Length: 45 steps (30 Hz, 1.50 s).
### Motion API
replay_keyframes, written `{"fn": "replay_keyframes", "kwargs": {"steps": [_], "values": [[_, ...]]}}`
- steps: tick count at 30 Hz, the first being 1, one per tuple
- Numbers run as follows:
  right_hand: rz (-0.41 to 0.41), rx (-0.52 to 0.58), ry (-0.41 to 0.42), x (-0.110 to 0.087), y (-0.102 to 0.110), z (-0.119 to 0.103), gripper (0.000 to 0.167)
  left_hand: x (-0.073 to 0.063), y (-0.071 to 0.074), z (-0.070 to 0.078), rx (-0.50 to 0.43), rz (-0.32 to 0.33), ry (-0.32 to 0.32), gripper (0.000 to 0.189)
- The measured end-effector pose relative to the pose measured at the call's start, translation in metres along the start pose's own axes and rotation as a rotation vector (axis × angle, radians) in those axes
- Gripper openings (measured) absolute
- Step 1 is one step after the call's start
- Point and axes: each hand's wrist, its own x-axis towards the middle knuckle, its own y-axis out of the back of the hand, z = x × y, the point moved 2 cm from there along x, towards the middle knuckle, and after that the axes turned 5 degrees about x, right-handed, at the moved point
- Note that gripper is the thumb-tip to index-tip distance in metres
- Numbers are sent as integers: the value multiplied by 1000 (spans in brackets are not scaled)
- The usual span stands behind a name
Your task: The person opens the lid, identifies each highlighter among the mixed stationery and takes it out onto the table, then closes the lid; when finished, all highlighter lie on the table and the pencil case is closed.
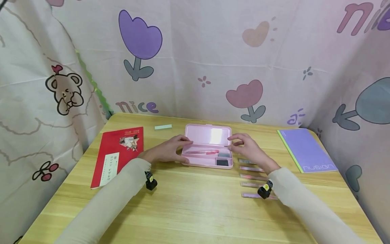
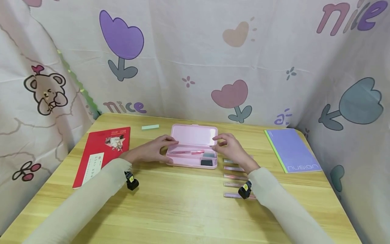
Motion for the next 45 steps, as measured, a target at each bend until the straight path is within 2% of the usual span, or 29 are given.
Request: {"fn": "replay_keyframes", "kwargs": {"steps": [3,9,14,19,22,25,27,29,32,35,38,42,45], "values": [[-8,52,-56,6,-6,-1,48,-2,1,-1,-8,4,5,97],[-47,233,-139,13,-16,1,56,-6,1,-2,-34,10,4,96],[-37,309,-143,17,-19,2,66,-7,-1,-2,-43,11,6,96],[-18,381,-139,20,-22,1,86,-10,-1,-1,-60,30,10,93],[-10,429,-135,20,-24,0,96,-15,3,1,-111,107,29,79],[-8,445,-113,18,-25,-3,98,-21,12,0,-223,245,77,43],[-4,444,-97,17,-26,-4,94,-23,19,-2,-301,352,111,30],[4,441,-83,16,-26,-6,85,-23,24,-4,-350,441,148,33],[11,422,-71,12,-25,-7,71,-23,28,-5,-390,521,196,42],[23,374,-59,8,-22,-8,60,-24,27,-1,-466,509,196,47],[44,291,-48,3,-19,-7,55,-26,22,5,-501,442,173,51],[47,147,-31,-6,-17,-8,50,-29,12,10,-413,365,154,43],[8,56,28,-11,-18,-6,40,-32,5,13,-372,318,133,34]]}}
